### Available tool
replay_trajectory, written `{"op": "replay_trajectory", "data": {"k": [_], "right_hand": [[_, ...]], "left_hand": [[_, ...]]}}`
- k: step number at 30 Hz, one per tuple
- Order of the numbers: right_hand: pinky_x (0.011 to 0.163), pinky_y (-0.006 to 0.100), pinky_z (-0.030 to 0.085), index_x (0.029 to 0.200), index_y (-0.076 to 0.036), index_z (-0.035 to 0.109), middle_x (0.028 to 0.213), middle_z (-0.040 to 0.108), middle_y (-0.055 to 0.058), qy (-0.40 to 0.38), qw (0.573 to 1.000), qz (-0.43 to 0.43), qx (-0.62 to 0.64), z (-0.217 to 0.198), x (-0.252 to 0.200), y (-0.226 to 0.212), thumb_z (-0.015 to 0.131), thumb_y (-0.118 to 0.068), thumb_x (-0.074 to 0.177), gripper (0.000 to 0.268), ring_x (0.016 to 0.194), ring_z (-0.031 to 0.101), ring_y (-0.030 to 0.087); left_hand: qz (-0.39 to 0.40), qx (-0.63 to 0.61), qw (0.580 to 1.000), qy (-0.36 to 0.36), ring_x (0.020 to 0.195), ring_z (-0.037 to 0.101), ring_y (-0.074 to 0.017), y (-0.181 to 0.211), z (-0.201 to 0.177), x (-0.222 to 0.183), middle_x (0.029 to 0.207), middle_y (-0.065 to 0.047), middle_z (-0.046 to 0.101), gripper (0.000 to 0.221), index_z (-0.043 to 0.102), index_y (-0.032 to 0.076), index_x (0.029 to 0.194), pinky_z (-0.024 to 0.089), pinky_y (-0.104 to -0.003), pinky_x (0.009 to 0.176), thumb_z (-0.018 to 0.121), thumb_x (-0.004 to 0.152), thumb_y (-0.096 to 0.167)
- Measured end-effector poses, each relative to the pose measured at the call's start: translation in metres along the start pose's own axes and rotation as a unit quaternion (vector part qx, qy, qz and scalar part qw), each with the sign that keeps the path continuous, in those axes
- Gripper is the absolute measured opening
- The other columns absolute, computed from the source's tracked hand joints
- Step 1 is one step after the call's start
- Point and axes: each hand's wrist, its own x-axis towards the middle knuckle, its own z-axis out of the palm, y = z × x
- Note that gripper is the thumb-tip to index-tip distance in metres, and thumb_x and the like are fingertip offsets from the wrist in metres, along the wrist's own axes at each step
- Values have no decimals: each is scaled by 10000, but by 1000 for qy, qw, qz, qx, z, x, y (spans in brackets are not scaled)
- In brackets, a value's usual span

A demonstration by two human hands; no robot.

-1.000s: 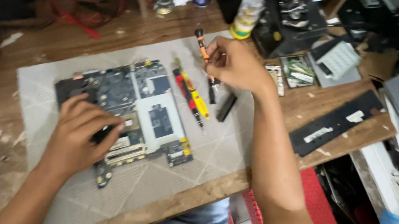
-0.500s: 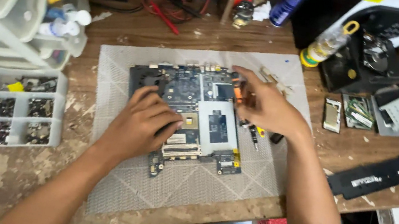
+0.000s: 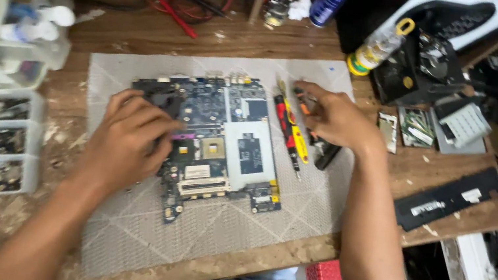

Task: Repairing a laptop motherboard by removing screws and handling the CPU

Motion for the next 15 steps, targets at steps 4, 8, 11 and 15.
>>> {"op": "replay_trajectory", "data": {"k": [4, 8, 11, 15], "right_hand": [[692, 443, 526, 1465, -163, 516, 683, 717, 166, -6, 999, -20, 28, -3, -6, -8, 620, -142, 822, 651, 708, 704, 389], [729, 500, 530, 1503, -189, 457, 754, 733, 167, -11, 1000, -4, 11, -3, -1, 0, 657, -181, 844, 688, 793, 712, 415], [755, 456, 504, 1520, -197, 429, 821, 743, 158, 6, 1000, -9, 6, -8, -4, 13, 671, -182, 881, 684, 814, 699, 375], [717, 408, 461, 1485, -179, 455, 881, 745, 103, -8, 999, 32, 12, -20, -11, 8, 641, -85, 900, 622, 731, 650, 292]], "left_hand": [[5, -5, 999, -47, 940, 645, -216, -5, 11, -9, 951, 19, 724, 175, 760, 167, 896, 402, -476, 1082, 727, 769, 52], [-15, -5, 997, -82, 993, 635, -239, -8, 11, -11, 1003, 14, 731, 245, 776, 191, 843, 387, -486, 1098, 668, 759, -12], [-7, -6, 994, -109, 1027, 602, -251, -16, 14, -15, 1105, 9, 707, 375, 779, 222, 969, 353, -506, 1119, 656, 739, -47], [-2, 15, 992, -122, 1070, 564, -270, -19, 15, -19, 1201, 25, 689, 433, 786, 214, 1037, 358, -531, 1107, 704, 729, -79]]}}
